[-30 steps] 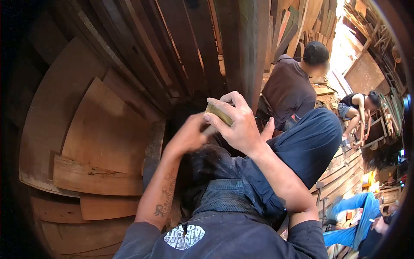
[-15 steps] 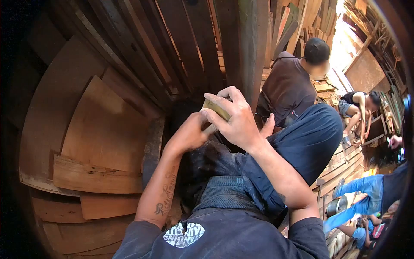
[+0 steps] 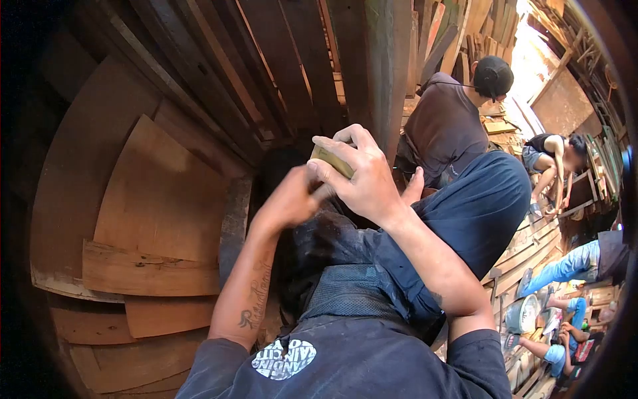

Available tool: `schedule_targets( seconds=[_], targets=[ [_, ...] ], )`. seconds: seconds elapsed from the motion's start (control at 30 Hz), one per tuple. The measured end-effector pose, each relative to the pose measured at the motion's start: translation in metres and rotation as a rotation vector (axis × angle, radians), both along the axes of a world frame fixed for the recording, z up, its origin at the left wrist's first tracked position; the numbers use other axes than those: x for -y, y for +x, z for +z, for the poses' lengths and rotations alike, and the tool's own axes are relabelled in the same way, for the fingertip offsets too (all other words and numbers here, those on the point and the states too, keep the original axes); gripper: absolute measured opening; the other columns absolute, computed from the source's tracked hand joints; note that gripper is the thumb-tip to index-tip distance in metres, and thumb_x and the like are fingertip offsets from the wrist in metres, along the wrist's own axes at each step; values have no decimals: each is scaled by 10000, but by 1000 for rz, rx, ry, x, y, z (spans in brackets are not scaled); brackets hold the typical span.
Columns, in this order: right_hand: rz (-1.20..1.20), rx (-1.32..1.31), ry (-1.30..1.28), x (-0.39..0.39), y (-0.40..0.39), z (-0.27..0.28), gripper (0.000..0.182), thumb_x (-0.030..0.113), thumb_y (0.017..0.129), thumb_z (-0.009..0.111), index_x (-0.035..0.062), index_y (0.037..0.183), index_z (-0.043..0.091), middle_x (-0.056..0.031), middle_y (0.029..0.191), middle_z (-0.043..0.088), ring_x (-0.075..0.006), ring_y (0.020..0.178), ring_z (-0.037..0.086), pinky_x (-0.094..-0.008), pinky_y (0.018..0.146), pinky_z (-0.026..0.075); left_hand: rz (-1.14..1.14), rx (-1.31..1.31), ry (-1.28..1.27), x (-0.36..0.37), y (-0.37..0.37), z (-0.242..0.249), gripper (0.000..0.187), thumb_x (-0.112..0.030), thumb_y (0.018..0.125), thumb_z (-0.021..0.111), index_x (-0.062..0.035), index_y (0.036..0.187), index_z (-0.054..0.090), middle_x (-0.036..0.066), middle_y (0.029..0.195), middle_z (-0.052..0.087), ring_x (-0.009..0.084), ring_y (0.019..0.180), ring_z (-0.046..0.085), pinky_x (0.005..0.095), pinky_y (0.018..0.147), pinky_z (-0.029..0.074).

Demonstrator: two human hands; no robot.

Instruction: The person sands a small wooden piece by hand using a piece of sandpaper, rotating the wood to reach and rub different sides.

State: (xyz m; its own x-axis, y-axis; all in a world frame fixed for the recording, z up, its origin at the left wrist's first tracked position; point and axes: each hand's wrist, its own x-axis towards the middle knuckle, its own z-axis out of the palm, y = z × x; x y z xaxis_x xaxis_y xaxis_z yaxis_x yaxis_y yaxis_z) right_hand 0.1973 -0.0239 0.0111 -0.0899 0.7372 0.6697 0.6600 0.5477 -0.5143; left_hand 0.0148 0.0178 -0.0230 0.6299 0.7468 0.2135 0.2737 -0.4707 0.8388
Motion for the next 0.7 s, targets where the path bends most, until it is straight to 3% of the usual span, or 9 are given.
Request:
schedule_targets(
  seconds=[0.1,0.2,0.27,0.43,0.53,0.57,0.7],
  targets=[
    [-11,10,21,2,0,2,384,290,958,832,28,1238,821,-151,1089,658,-333,1040,665,-446,912,571,29,96,-101,-3,0,5,314,-144,1019,763,72,1240,706,264,1144,793,341,1089,786,440,946,583],
    [-5,-11,-14,2,-2,3,382,290,959,831,28,1238,821,-151,1092,659,-331,1041,666,-444,911,572,38,105,-121,-9,-3,2,320,-162,1019,775,62,1238,714,251,1156,795,356,1092,786,445,957,582],
    [3,-11,-2,1,-3,1,381,288,957,835,28,1235,822,-151,1088,658,-331,1041,666,-440,912,571,10,7,3,-1,-2,-4,301,-152,1042,747,40,1271,718,234,1163,800,341,1100,788,442,961,582],
    [-5,-21,13,2,0,2,387,297,951,843,27,1229,823,-151,1079,655,-331,1041,669,-439,912,571,9,155,-99,-12,-2,-1,343,-160,1024,770,45,1292,710,248,1174,796,336,1096,783,438,974,582],
    [-3,-47,6,-3,-3,-2,388,299,952,844,23,1225,823,-150,1076,655,-331,1044,669,-438,914,571,-51,11,-44,-4,-2,-4,339,-148,1050,740,20,1342,711,233,1198,799,321,1136,779,417,994,579],
    [-5,-57,-5,-3,-3,-2,388,298,953,844,21,1224,822,-150,1077,656,-330,1046,669,-438,917,571,-46,-50,77,4,1,-4,320,-141,1070,721,17,1349,708,220,1160,807,276,1098,776,408,967,586],
    [-8,-61,-18,2,1,2,383,270,949,849,10,1228,816,-158,1082,666,-336,1032,683,-435,908,577,69,151,-275,-12,-7,17,344,-203,1085,739,21,1345,707,158,1154,804,183,1047,721,404,962,589]
  ],
)
